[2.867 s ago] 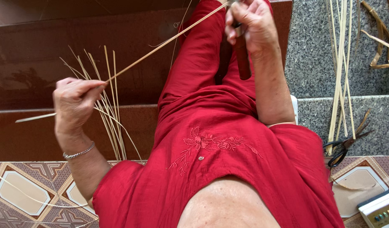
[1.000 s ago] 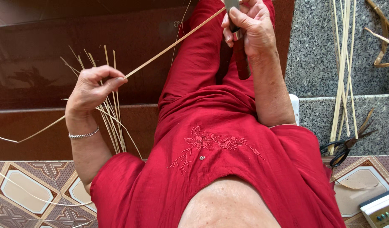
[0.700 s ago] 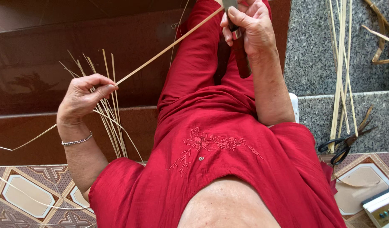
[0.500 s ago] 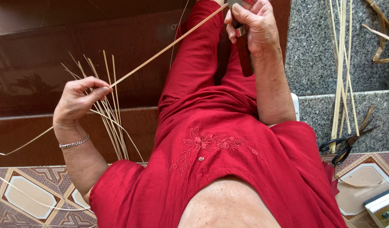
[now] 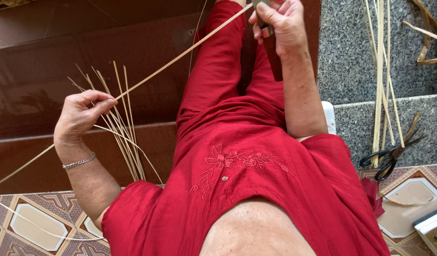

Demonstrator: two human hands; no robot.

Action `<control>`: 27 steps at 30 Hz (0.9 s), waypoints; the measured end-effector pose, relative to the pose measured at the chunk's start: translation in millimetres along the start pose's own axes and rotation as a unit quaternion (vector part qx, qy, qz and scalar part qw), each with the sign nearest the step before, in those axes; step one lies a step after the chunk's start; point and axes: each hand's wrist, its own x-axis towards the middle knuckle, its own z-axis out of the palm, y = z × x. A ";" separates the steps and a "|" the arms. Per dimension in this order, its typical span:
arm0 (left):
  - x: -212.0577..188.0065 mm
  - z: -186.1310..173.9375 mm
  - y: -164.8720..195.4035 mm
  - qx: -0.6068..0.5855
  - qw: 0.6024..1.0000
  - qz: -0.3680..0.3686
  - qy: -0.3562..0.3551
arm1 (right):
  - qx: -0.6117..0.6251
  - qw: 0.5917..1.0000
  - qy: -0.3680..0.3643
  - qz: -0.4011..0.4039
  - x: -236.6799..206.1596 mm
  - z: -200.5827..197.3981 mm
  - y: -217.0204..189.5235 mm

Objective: The person sits on tiled steps and splits thin rattan strips with a knife, drawing the blade along the strip to shave it into thinner strands, then sets finished strands aside and picks up the next strip, repeating the shaving process.

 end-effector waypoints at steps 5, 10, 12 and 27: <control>27.7 22.9 48.4 0.120 0.984 0.131 0.007 | -0.049 0.999 0.018 -0.001 -5.0 17.3 17.4; 84.0 120.8 106.7 0.119 0.946 0.299 0.033 | 0.011 0.999 -0.010 0.029 -16.9 57.7 38.6; 99.2 153.2 124.7 0.100 0.943 0.316 0.042 | 0.016 0.999 -0.014 0.038 -20.6 68.8 40.6; 109.0 156.0 127.2 -0.187 0.963 0.181 -0.075 | 0.016 0.996 -0.064 0.065 -20.1 70.2 17.9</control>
